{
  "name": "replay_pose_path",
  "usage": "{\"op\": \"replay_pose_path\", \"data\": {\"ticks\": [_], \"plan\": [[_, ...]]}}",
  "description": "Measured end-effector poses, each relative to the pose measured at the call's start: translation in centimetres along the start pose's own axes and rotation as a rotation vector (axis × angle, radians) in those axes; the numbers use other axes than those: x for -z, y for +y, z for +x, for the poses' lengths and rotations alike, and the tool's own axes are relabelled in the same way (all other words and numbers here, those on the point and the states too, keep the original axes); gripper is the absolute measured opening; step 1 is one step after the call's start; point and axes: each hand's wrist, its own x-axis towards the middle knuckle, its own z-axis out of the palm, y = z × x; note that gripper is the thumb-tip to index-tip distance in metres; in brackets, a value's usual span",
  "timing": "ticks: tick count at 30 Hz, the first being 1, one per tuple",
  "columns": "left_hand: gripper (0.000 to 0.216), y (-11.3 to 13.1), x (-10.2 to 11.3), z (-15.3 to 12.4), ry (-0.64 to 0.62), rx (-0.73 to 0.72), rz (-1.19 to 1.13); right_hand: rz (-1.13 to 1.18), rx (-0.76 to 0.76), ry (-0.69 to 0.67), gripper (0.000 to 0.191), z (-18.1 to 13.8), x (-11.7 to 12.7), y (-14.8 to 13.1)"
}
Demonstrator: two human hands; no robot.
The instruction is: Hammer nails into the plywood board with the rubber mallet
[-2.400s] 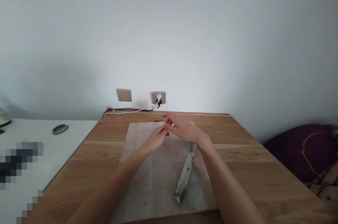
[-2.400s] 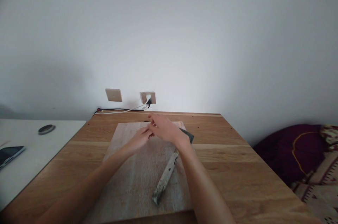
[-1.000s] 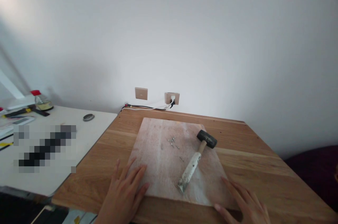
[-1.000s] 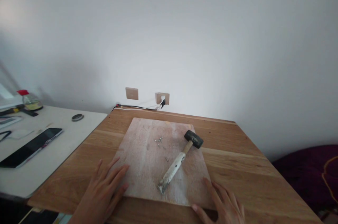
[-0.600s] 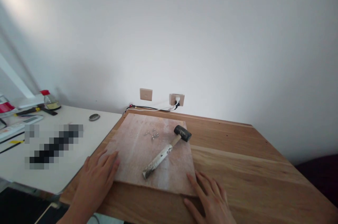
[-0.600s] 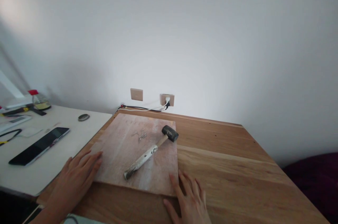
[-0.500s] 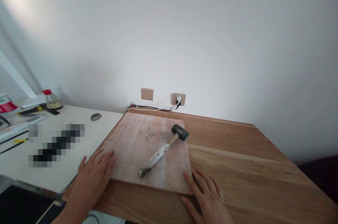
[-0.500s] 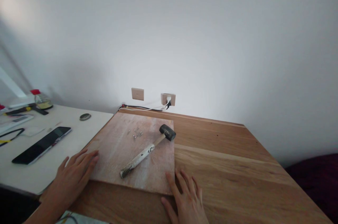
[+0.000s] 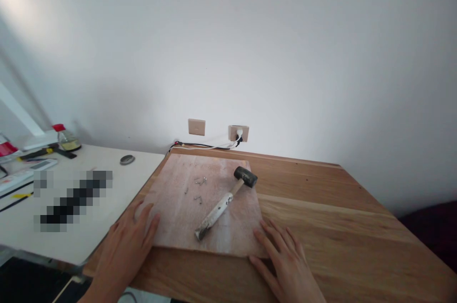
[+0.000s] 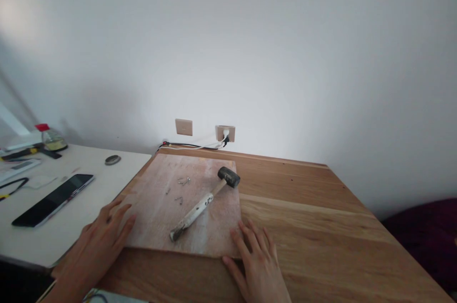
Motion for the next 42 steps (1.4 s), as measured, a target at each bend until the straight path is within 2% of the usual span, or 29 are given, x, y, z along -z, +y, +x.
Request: {"op": "replay_pose_path", "data": {"ticks": [3,6,8,11,14,17,20,23,25,28,31,35,38,40,42], "plan": [[0.038,2.1,0.0,-0.2,-0.056,-0.068,0.037,-0.025,-0.055,0.001,0.045,-1.4,0.5,2.0],[0.04,4.4,-0.5,-0.8,-0.085,-0.199,0.01,-0.094,-0.106,0.025,0.049,-3.9,1.0,4.5],[0.038,5.8,-0.9,-1.2,-0.077,-0.272,-0.036,-0.143,-0.136,0.037,0.052,-6.1,1.4,6.2],[0.035,7.3,-1.5,-1.5,-0.037,-0.307,-0.098,-0.182,-0.177,0.032,0.052,-8.9,2.1,8.2],[0.033,8.3,-1.8,-1.0,-0.02,-0.337,-0.123,-0.174,-0.26,0.031,0.05,-10.3,2.8,9.0],[0.03,9.5,-1.5,0.5,-0.01,-0.344,-0.125,-0.062,-0.367,0.07,0.047,-9.5,3.6,8.3],[0.029,11.7,-0.7,2.7,-0.028,-0.393,-0.189,0.199,-0.432,0.041,0.047,-6.8,4.2,6.2],[0.027,15.1,0.1,5.6,-0.155,-0.463,-0.242,0.398,-0.431,-0.094,0.052,-2.8,4.8,3.6],[0.026,17.3,0.1,7.8,-0.243,-0.499,-0.262,0.421,-0.46,-0.148,0.05,-0.1,5.1,2.4],[0.024,19.4,-1.0,11.2,-0.301,-0.451,-0.28,0.413,-0.501,-0.231,0.043,3.0,5.2,1.8],[0.02,19.9,-2.8,13.9,-0.341,-0.415,-0.322,0.419,-0.529,-0.284,0.034,4.6,4.9,2.1],[0.018,19.7,-4.2,15.2,-0.444,-0.507,-0.416,0.474,-0.579,-0.253,0.018,4.0,4.4,3.3],[0.02,19.9,-4.4,15.3,-0.491,-0.574,-0.426,0.71,-0.702,-0.185,0.011,1.8,4.6,4.4],[0.021,20.0,-4.5,15.7,-0.503,-0.613,-0.419,1.023,-0.875,-0.14,0.019,0.1,5.0,5.2],[0.021,20.3,-4.8,16.5,-0.505,-0.649,-0.44,1.306,-1.041,-0.064,0.046,-1.4,5.6,5.7]]}}
